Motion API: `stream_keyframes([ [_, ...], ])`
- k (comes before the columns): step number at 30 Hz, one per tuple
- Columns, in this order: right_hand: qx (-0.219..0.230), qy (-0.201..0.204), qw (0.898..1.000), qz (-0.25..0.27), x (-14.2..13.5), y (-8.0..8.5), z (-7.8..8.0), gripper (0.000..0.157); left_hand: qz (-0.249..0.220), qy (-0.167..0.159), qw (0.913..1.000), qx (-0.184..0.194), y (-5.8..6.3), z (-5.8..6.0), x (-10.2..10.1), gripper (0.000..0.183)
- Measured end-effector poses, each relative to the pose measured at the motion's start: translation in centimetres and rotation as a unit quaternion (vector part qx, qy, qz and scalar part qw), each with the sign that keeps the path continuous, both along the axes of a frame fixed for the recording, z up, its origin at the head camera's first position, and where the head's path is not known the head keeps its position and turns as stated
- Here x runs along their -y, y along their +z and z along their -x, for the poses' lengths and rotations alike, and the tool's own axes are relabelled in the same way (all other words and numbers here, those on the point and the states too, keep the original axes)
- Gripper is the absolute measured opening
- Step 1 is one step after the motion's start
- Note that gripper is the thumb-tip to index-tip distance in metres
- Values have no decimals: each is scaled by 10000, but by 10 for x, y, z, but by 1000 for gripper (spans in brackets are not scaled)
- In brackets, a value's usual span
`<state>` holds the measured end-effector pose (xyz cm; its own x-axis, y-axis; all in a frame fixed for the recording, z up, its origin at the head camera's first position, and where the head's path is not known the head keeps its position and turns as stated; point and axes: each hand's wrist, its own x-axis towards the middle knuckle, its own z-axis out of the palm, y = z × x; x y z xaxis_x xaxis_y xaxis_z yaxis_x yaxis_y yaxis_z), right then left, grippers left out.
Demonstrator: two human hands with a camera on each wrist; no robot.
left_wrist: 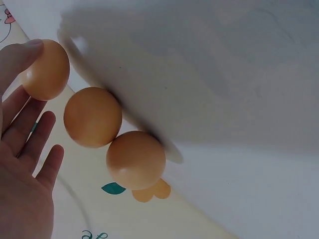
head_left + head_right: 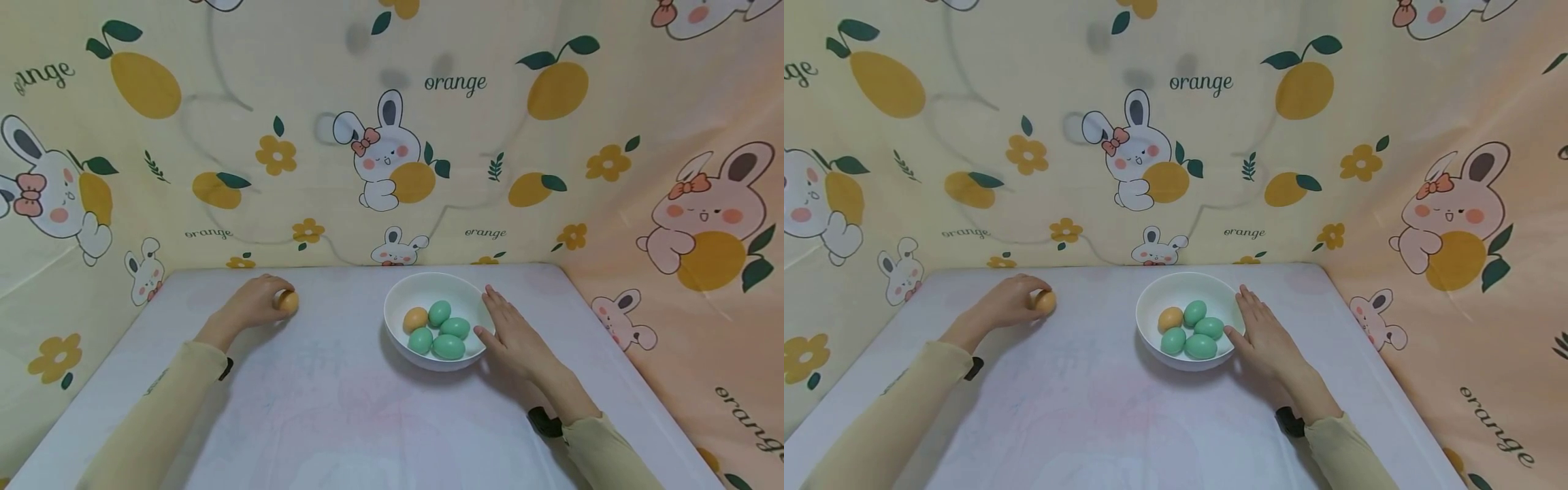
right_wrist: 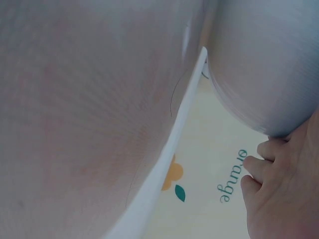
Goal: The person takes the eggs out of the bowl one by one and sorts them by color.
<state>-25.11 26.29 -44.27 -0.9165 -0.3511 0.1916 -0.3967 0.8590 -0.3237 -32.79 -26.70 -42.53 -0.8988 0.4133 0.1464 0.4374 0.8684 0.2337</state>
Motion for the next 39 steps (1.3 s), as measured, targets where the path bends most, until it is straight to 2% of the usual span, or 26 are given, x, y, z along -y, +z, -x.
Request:
stream_keyframes([
  [5,6,10,10000,13,0,0,1,80,70,58,9999,106,1,-1,3,42],
  [15,41,-14,10000,-9,0,0,1,80,82,-40,10000,20,0,-4,5,42],
  [30,46,-28,10000,12,1,1,1,80,113,-166,9998,73,-1,-1,7,44],
  [39,28,-22,10000,4,0,0,1,79,148,-127,9998,79,-4,-2,7,46],
])
